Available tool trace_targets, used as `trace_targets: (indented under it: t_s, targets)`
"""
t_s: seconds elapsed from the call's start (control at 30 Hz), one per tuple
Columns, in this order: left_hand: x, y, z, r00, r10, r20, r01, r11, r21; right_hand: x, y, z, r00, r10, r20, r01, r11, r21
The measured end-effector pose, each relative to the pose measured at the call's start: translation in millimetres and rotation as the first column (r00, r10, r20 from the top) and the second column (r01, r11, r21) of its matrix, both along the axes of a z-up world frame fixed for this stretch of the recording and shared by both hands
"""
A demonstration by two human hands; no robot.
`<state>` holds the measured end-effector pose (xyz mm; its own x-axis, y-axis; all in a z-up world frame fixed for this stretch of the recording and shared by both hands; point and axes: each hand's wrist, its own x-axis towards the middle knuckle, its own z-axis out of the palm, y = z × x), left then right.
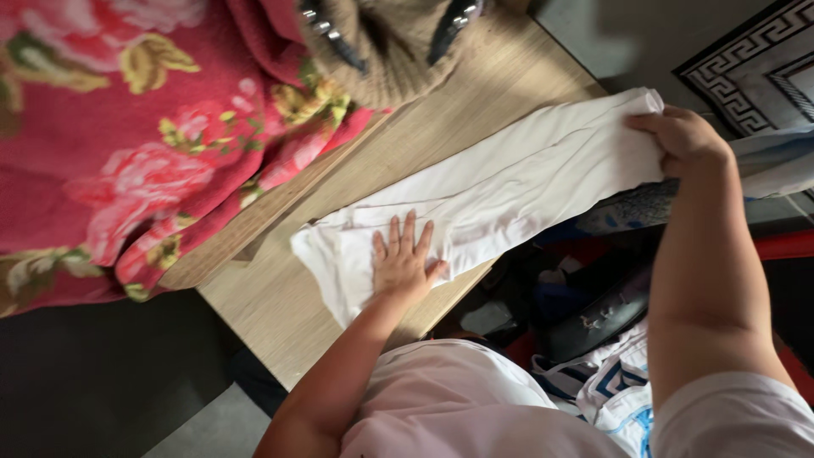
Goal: The person folds several items of clothing one by one on a wooden table. They handle black shorts, a white t-shirt, and blue shorts, smoothing and folding each item before placing it on the table.
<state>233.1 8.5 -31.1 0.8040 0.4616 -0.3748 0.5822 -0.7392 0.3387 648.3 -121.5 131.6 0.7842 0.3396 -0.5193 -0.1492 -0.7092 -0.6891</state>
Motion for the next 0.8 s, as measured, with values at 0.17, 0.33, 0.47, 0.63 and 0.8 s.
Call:
trace_targets:
  t_s: [0.17, 0.33, 0.47, 0.63, 0.8]
  targets:
    - [-37.5, 2.7, -5.6, 0.899, 0.179, 0.399, -0.083, 0.966, -0.247, -56.4, 6.2, -20.6, 0.972, 0.193, 0.136, -0.179, 0.978, -0.109]
    - [-102.4, 31.6, -18.4, 0.466, 0.884, 0.037, 0.175, -0.051, -0.983, -221.0, 77.1, -112.8, 0.746, 0.648, 0.157, -0.654, 0.667, 0.357]
    - [-149.6, 61.8, -44.1, 0.315, 0.922, -0.226, 0.306, -0.324, -0.895, -395.8, 106.4, -157.1, 0.434, 0.899, -0.055, -0.885, 0.415, -0.213]
    - [-151.1, 67.5, -88.8, 0.278, 0.960, 0.036, 0.010, 0.034, -0.999, -427.9, 71.7, -154.7, 0.286, 0.931, 0.227, -0.949, 0.307, -0.065]
    - [-154.5, 59.9, -68.2, 0.190, 0.973, 0.134, -0.193, 0.171, -0.966, -353.5, 57.3, -145.5, 0.616, 0.515, 0.596, -0.704, 0.699, 0.125]
